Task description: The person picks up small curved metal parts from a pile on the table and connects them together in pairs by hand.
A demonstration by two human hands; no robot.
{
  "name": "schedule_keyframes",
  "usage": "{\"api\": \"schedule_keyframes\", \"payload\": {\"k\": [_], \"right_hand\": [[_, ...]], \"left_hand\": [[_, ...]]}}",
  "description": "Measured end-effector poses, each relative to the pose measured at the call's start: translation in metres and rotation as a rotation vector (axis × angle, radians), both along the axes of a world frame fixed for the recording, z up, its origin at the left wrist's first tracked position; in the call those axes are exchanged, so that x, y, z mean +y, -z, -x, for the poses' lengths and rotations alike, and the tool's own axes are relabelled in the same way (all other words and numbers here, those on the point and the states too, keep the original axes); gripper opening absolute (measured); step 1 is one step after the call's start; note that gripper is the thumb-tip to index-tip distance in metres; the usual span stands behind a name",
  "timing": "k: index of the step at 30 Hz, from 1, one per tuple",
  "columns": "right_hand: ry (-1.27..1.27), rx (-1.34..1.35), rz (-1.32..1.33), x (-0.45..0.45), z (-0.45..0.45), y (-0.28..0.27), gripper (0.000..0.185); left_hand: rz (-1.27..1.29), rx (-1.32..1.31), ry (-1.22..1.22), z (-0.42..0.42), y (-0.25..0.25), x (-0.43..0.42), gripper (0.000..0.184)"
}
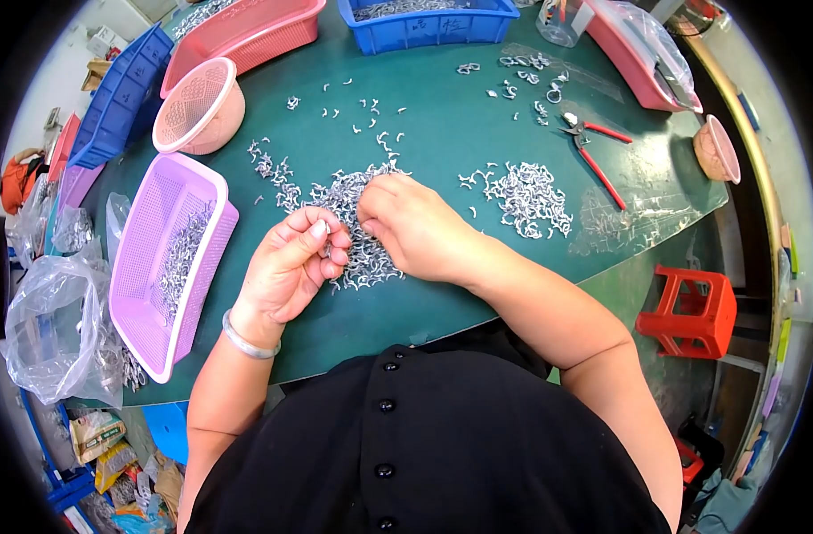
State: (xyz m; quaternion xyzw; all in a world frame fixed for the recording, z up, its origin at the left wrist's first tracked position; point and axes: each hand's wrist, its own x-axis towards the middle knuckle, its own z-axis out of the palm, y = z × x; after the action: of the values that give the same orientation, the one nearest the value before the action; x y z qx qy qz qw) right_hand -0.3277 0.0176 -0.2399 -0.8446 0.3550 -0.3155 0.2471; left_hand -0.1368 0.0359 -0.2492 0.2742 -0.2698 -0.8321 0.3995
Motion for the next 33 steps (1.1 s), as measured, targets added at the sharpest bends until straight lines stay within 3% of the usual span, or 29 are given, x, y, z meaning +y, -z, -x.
{"api": "schedule_keyframes", "payload": {"k": [6,13,17,21,23,24,26,31,33], "right_hand": [[0.039,-0.144,-0.176,0.003,0.000,-0.005,0.005],[0.008,-0.021,-0.088,0.005,0.001,-0.003,0.006],[-0.052,-0.025,-0.028,0.004,0.002,0.002,0.009],[-0.022,-0.205,-0.141,0.003,0.005,0.004,0.010],[-0.028,-0.348,-0.346,0.000,0.007,0.007,0.008],[-0.033,-0.418,-0.449,-0.001,0.007,0.007,0.007],[0.003,-0.466,-0.723,-0.002,0.011,-0.007,0.005],[0.086,-0.643,-1.073,-0.003,0.013,-0.013,0.006],[0.012,-0.774,-1.168,-0.006,0.015,-0.011,0.008]], "left_hand": [[-0.052,-0.039,-0.016,0.002,-0.007,0.001,0.012],[-0.064,-0.090,0.025,0.005,-0.019,-0.006,0.014],[0.015,-0.258,-0.024,0.018,-0.038,-0.016,0.015],[0.341,-0.574,0.017,0.056,-0.069,-0.036,0.014],[0.422,-0.705,0.121,0.081,-0.089,-0.045,0.018],[0.710,-0.887,0.133,0.093,-0.079,-0.058,0.021],[0.972,-1.100,0.207,0.119,-0.082,-0.066,0.028],[1.109,-1.310,0.398,0.156,-0.069,-0.069,0.033],[1.045,-1.238,0.393,0.152,-0.075,-0.070,0.033]]}}
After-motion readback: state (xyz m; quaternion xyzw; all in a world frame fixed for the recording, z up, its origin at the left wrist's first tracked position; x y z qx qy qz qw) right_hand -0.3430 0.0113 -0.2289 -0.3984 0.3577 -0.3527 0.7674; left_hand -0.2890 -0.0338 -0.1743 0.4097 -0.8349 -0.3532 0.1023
